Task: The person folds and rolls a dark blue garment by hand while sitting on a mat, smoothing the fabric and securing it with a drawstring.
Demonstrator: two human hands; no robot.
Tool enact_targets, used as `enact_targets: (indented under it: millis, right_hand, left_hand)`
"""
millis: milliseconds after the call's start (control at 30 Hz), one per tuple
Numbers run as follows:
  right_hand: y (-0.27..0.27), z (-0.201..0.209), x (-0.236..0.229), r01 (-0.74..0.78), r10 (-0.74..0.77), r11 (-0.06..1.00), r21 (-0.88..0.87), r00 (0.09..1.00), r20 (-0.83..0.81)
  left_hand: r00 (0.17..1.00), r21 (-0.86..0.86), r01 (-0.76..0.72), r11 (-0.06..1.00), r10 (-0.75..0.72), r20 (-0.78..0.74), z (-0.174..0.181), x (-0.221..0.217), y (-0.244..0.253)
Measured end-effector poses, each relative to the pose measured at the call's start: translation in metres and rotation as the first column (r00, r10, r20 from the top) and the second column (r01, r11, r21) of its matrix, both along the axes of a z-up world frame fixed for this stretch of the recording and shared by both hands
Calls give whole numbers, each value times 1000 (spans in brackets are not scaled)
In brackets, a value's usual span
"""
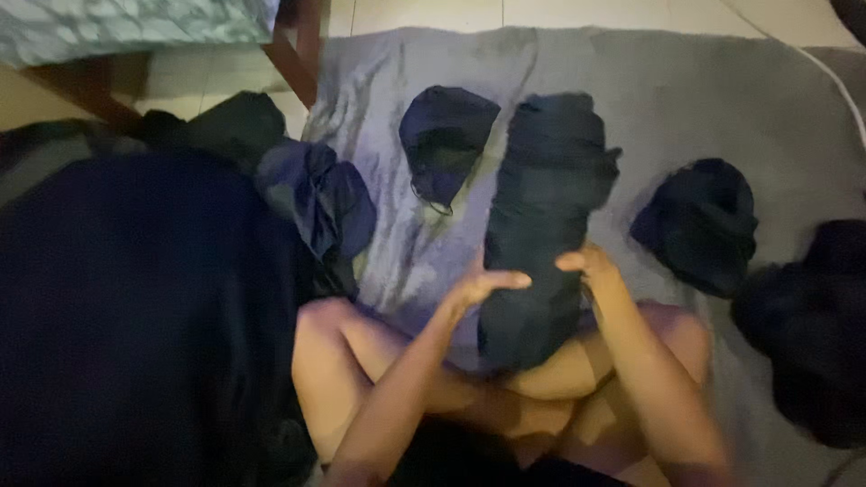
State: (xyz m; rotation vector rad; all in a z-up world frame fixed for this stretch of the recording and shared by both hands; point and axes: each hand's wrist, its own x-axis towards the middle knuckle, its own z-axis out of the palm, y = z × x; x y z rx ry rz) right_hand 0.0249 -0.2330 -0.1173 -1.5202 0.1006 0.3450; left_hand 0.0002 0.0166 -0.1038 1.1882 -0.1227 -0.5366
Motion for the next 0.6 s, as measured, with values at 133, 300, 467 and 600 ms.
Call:
enact_targets:
  millis: [133, 300, 467, 600]
  right_hand:
    - [31, 75, -1, -63, 59, 975, 214, 998, 23]
    - [77, 139, 5, -17, -40, 935, -354, 987, -153]
    - [76, 161, 36, 80, -211, 872, -482, 951, -224]
    - [41, 114, 48, 248, -242, 755, -607, 966, 94]
  left_hand:
    - [996, -68, 48, 997, -52, -67, -193, 30, -13]
    - [902, -571, -404, 714, 206, -381, -241, 38, -29]
    - [983, 255, -108, 961, 142, -119, -32, 32, -14]
    - [635, 400, -767, 501, 506, 584, -104, 105, 64]
